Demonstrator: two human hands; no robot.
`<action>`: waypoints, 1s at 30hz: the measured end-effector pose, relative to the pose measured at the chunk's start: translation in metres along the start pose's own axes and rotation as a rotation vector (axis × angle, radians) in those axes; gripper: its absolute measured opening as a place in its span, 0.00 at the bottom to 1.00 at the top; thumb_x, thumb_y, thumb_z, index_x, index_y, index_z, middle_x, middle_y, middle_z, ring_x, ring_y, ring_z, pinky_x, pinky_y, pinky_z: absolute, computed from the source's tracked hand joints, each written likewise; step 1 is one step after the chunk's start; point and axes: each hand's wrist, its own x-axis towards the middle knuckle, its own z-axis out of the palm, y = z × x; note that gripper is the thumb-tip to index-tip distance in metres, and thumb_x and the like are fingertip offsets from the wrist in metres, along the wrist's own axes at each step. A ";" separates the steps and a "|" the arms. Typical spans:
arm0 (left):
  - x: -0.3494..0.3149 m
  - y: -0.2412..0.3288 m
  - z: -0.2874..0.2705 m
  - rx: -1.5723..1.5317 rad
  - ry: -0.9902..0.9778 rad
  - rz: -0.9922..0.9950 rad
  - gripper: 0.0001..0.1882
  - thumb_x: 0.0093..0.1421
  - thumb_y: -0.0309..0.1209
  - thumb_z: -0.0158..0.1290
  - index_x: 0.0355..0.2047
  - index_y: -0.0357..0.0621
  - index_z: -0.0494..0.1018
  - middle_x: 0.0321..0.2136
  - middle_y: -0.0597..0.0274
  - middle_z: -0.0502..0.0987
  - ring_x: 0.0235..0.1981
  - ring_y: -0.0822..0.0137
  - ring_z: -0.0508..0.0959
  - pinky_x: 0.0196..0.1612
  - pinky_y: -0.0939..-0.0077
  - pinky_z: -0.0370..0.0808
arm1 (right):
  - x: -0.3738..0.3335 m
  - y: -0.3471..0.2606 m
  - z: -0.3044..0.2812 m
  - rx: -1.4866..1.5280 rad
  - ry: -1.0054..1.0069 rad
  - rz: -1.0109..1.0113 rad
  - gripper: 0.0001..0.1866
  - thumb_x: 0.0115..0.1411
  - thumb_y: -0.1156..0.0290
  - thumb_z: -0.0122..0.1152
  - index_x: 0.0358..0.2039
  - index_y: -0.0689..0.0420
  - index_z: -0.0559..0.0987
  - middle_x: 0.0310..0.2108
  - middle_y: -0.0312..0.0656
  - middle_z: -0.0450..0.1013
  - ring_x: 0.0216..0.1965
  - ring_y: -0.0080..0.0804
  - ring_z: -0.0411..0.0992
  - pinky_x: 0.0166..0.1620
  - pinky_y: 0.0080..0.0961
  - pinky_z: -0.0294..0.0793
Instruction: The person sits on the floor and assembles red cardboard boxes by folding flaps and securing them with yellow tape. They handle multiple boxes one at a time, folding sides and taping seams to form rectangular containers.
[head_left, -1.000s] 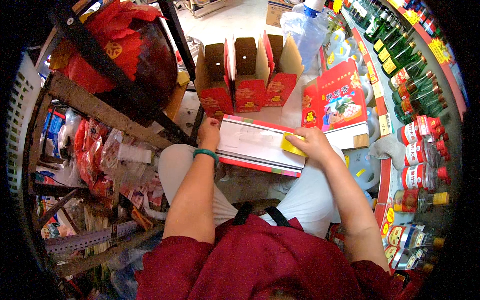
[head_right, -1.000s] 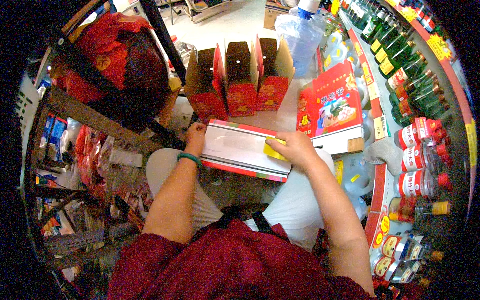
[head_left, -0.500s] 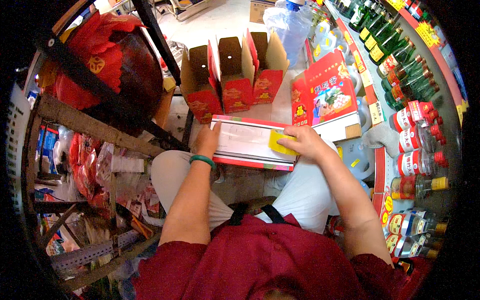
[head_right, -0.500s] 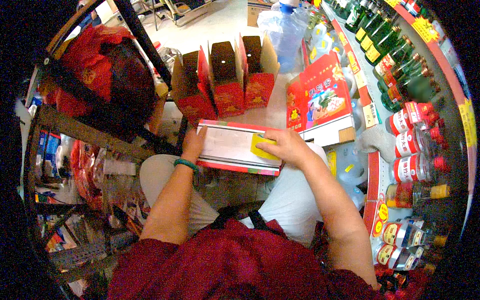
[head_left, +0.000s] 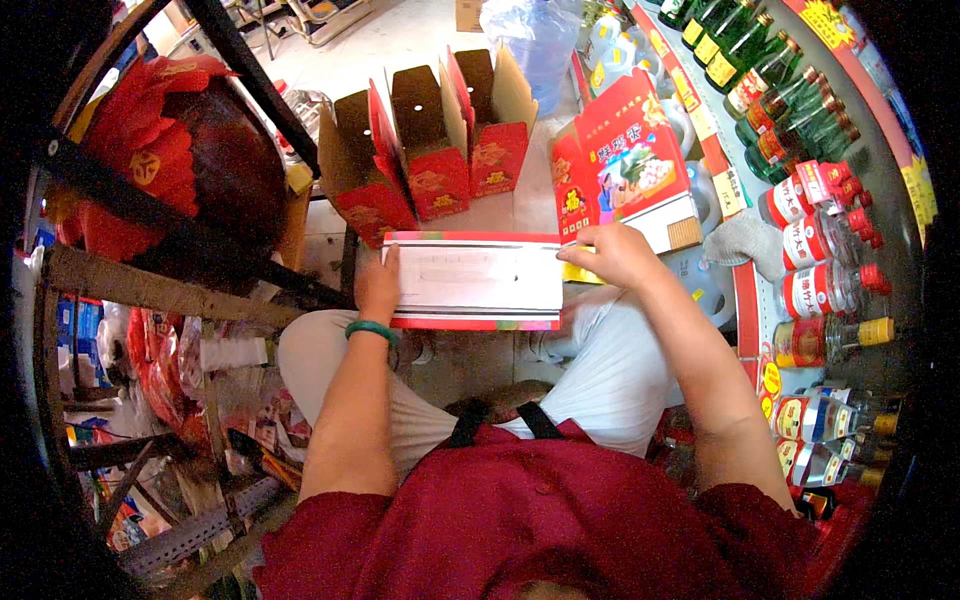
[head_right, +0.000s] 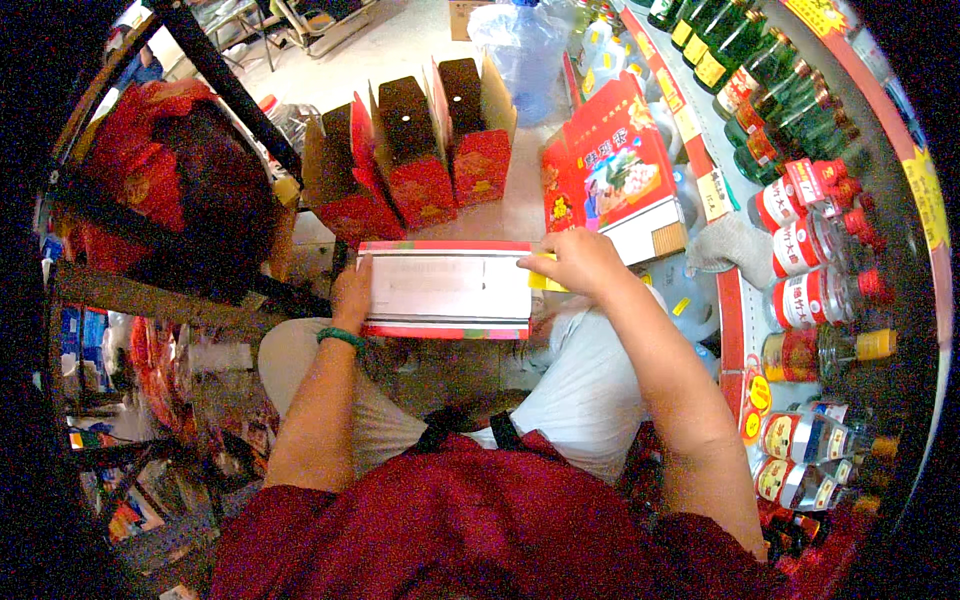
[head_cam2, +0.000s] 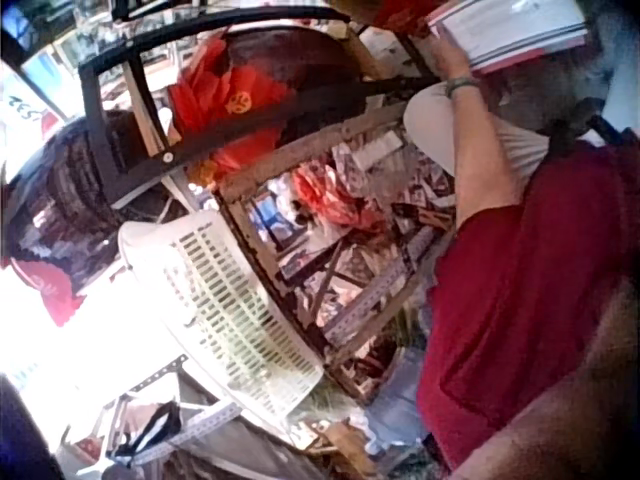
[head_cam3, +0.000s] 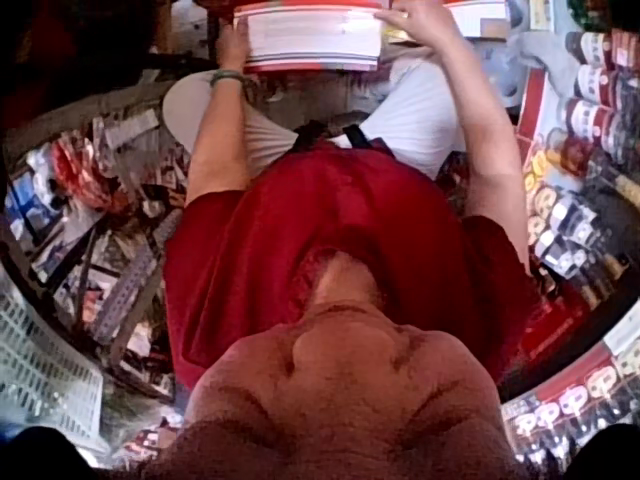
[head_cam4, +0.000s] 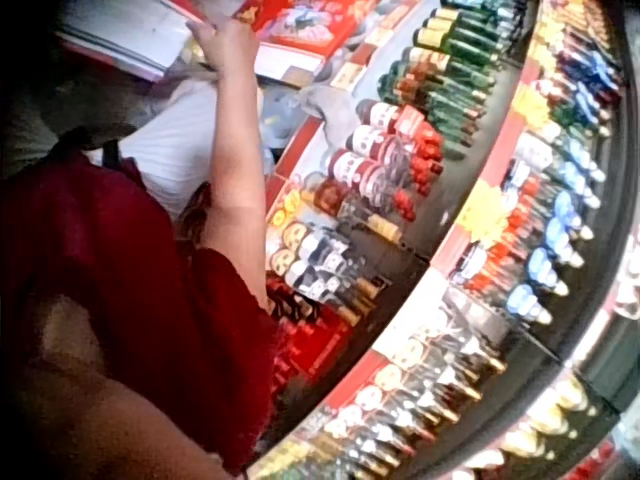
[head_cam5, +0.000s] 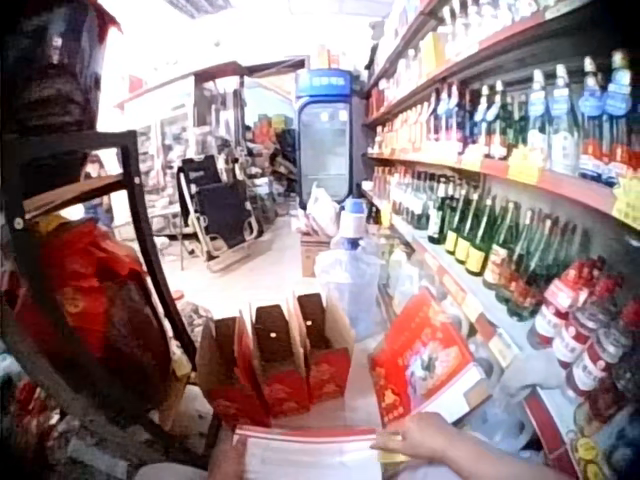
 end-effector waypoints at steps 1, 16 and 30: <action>0.000 -0.005 0.002 -0.012 0.013 0.000 0.33 0.61 0.57 0.35 0.36 0.35 0.74 0.37 0.36 0.74 0.40 0.39 0.73 0.44 0.49 0.68 | -0.001 0.002 -0.003 -0.040 -0.031 0.024 0.28 0.51 0.39 0.54 0.26 0.53 0.81 0.25 0.48 0.76 0.31 0.47 0.75 0.36 0.40 0.73; -0.003 0.015 -0.030 -0.150 -0.051 -0.198 0.31 0.62 0.54 0.35 0.39 0.38 0.75 0.37 0.39 0.75 0.40 0.40 0.73 0.44 0.53 0.69 | 0.008 0.050 0.045 -0.008 -0.150 0.131 0.32 0.51 0.34 0.49 0.23 0.53 0.81 0.25 0.49 0.75 0.31 0.47 0.74 0.37 0.37 0.73; -0.001 0.007 -0.029 -0.141 -0.047 -0.140 0.30 0.63 0.54 0.36 0.37 0.37 0.74 0.36 0.39 0.75 0.39 0.40 0.73 0.43 0.53 0.69 | 0.029 0.058 0.078 -0.015 -0.330 0.136 0.36 0.47 0.30 0.48 0.28 0.55 0.81 0.33 0.49 0.75 0.36 0.46 0.74 0.40 0.38 0.72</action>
